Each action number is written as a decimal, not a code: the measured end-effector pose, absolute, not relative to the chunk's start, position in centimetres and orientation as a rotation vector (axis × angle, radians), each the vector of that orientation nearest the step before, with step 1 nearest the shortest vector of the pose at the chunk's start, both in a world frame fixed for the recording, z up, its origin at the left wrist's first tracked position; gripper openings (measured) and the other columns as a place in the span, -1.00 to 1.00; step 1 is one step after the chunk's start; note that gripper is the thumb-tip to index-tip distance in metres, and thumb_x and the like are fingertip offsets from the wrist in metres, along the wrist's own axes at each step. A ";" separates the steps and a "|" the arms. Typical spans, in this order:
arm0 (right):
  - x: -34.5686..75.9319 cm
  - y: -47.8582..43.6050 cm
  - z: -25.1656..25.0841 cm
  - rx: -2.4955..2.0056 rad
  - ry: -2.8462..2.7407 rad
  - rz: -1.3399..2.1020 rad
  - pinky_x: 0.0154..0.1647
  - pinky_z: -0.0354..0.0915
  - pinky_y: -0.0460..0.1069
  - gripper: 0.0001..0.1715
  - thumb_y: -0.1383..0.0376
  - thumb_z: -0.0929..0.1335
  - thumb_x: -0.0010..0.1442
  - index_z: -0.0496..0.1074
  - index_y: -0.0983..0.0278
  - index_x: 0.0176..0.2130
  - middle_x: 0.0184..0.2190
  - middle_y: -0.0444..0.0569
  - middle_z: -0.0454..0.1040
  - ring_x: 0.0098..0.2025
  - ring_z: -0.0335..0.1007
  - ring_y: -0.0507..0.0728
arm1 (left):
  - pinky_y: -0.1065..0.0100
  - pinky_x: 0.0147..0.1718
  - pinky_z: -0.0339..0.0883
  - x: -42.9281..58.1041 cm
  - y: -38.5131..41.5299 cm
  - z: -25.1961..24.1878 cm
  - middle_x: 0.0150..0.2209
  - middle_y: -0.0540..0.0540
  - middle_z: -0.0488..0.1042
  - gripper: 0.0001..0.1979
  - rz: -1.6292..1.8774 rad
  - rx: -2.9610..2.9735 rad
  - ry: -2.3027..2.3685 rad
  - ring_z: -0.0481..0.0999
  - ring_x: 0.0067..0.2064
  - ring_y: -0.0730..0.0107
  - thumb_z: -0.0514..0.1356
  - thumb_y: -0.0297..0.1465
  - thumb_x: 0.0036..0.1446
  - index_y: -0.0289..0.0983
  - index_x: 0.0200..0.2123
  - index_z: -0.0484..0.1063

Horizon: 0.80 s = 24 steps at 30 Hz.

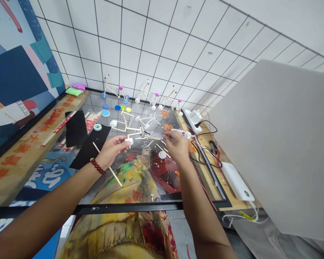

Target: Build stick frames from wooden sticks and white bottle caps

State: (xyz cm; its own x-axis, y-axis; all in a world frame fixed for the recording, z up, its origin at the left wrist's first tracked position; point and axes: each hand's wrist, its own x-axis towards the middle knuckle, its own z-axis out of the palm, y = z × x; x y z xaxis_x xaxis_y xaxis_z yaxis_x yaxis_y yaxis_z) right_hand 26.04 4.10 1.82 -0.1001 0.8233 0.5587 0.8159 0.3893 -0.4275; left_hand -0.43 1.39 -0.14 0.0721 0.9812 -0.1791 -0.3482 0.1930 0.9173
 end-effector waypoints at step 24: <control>22.1 3.9 2.0 -1.702 -2.730 -0.240 -0.16 0.15 0.05 -0.70 0.36 0.22 0.34 0.51 0.24 -0.09 -0.07 0.08 0.52 -0.05 0.41 0.24 | 0.28 -0.29 0.37 -0.7 0.7 0.1 -0.34 -0.11 0.63 -0.39 1.060 1.471 1.508 0.54 -0.35 0.28 0.32 -0.08 0.00 -0.31 0.06 0.47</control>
